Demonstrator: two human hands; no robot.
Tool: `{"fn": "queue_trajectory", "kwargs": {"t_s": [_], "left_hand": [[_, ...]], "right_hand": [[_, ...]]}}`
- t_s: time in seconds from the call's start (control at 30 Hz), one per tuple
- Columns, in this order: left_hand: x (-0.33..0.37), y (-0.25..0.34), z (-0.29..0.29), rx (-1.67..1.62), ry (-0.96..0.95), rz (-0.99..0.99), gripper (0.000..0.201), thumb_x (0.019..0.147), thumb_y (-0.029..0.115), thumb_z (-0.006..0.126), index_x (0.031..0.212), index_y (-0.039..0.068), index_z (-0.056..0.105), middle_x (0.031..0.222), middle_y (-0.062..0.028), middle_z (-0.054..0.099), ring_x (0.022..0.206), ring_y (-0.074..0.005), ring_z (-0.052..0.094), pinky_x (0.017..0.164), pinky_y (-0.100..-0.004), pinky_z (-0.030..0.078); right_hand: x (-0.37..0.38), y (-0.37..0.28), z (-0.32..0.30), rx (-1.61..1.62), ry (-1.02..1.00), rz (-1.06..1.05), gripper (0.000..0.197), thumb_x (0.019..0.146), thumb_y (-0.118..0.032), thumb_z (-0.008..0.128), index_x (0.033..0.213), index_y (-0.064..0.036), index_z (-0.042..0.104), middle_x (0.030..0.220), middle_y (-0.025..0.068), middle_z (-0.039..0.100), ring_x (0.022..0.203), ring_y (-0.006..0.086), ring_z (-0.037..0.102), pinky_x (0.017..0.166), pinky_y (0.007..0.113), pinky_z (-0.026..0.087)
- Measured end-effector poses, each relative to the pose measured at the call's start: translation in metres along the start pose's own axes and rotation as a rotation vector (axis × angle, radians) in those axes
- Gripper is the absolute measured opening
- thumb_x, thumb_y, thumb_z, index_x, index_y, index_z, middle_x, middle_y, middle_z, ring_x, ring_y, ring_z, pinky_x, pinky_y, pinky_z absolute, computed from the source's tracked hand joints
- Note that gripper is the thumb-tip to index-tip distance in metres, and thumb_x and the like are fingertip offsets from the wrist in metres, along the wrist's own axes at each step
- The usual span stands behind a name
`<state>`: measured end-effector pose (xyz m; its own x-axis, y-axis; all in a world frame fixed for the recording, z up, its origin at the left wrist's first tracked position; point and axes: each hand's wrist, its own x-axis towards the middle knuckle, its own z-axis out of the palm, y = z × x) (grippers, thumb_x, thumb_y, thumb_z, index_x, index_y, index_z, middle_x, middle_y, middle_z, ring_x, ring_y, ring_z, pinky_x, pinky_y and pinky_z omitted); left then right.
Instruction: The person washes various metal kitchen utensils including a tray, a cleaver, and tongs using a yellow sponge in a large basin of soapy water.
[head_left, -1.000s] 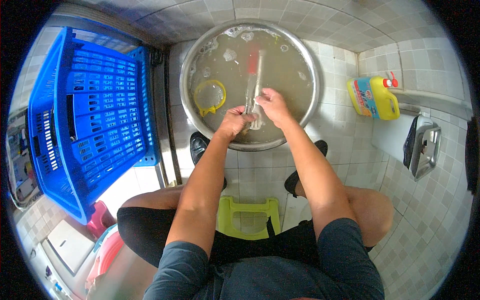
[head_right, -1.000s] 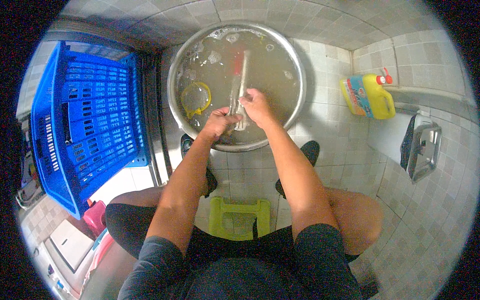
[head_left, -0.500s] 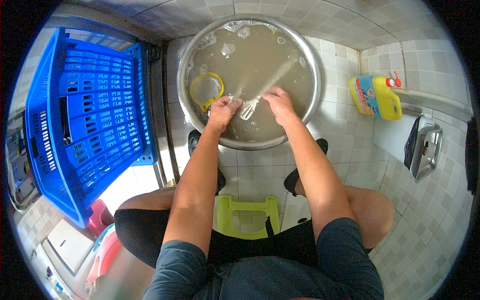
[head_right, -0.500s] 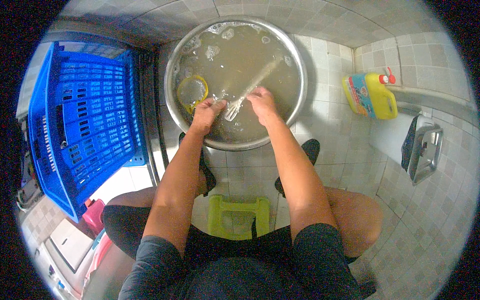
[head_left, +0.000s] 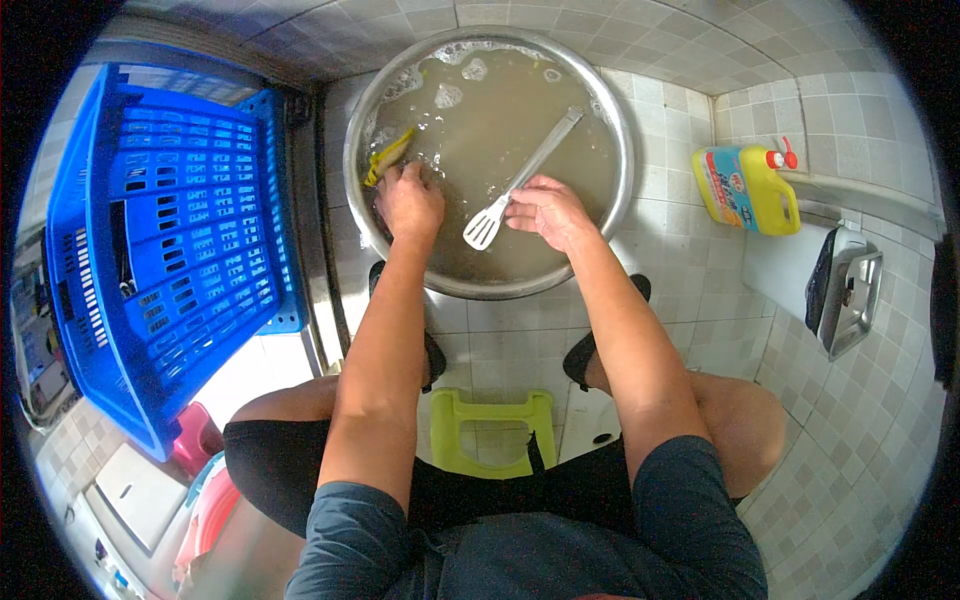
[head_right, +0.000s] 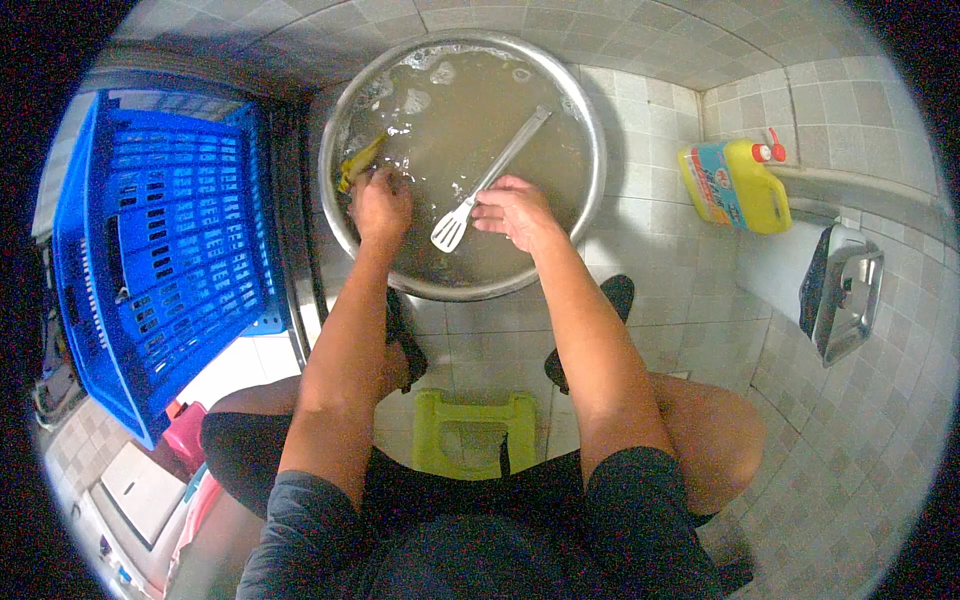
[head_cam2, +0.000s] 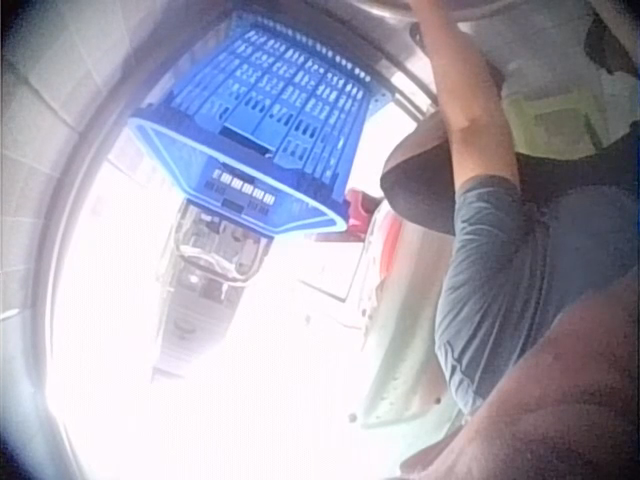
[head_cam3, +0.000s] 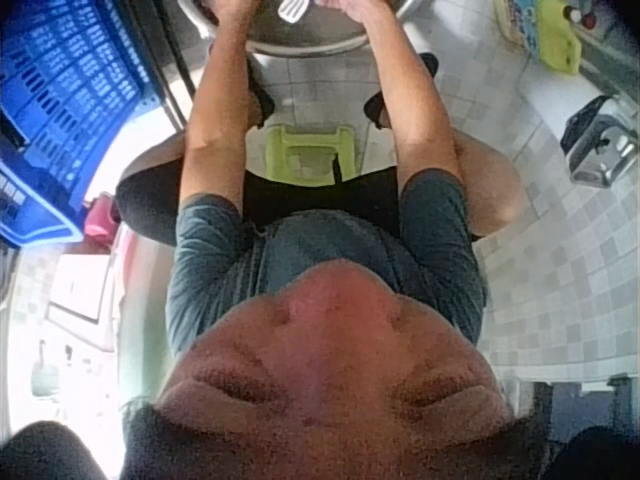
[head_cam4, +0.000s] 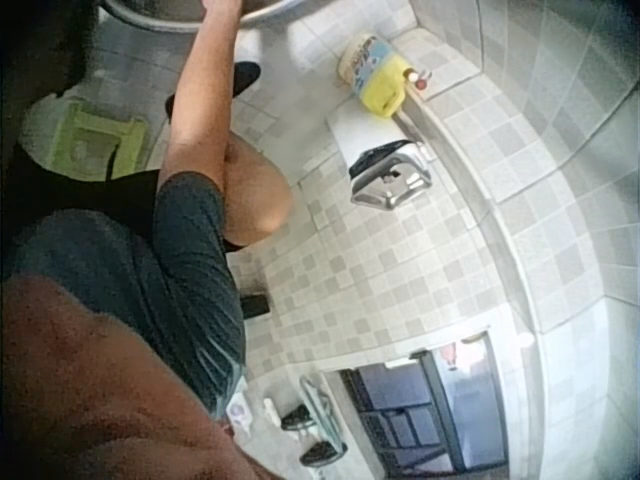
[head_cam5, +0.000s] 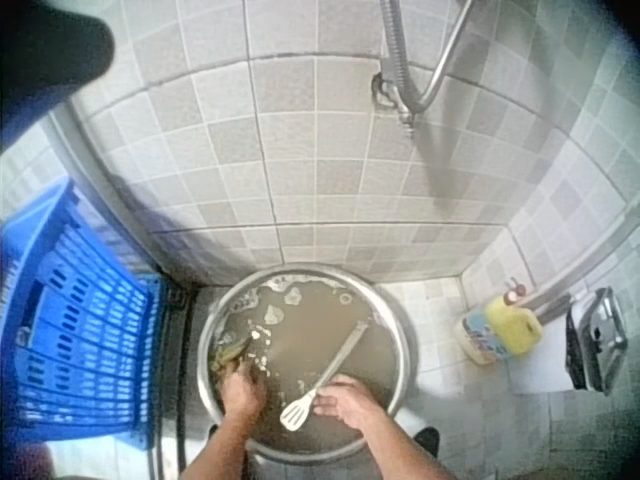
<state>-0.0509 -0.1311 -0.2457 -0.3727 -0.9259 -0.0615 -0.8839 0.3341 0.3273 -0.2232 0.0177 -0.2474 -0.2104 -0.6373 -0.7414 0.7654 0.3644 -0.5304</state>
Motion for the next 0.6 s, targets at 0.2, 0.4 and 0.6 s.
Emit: {"fn": "queue_trajectory", "kwargs": {"t_s": [0.2,0.4,0.6], "left_hand": [[-0.004,0.025,-0.003,-0.407,-0.086,0.224,0.039,0.082,0.028,0.071,0.112,0.003,0.068,0.104,-0.0212,0.069,0.099,-0.0381,0.066,0.088,-0.0446,0.051],[-0.017,0.050,0.008,-0.344,-0.488,0.197,0.039,0.082,0.022,0.068,0.114,0.001,0.065,0.111,-0.0237,0.067,0.105,-0.0410,0.064,0.091,-0.0458,0.051],[-0.015,0.013,0.027,-0.323,-0.430,0.046,0.038,0.078,0.013,0.061,0.115,0.005,0.065,0.104,-0.0260,0.067,0.102,-0.0435,0.063,0.092,-0.0481,0.050]], "right_hand": [[0.005,0.002,0.005,0.038,-0.017,-0.029,0.018,0.089,-0.008,0.068,0.102,-0.0029,0.058,0.095,0.0120,0.066,0.086,0.0237,0.068,0.073,0.036,0.057],[0.011,0.003,0.020,-0.066,0.035,-0.143,0.014,0.089,-0.012,0.067,0.100,-0.0045,0.063,0.092,0.0058,0.067,0.082,0.0185,0.065,0.067,0.034,0.055],[0.014,-0.003,0.019,-0.331,0.262,-0.090,0.014,0.087,-0.010,0.064,0.099,-0.0020,0.065,0.092,0.0072,0.067,0.083,0.0170,0.063,0.068,0.033,0.054]]}}
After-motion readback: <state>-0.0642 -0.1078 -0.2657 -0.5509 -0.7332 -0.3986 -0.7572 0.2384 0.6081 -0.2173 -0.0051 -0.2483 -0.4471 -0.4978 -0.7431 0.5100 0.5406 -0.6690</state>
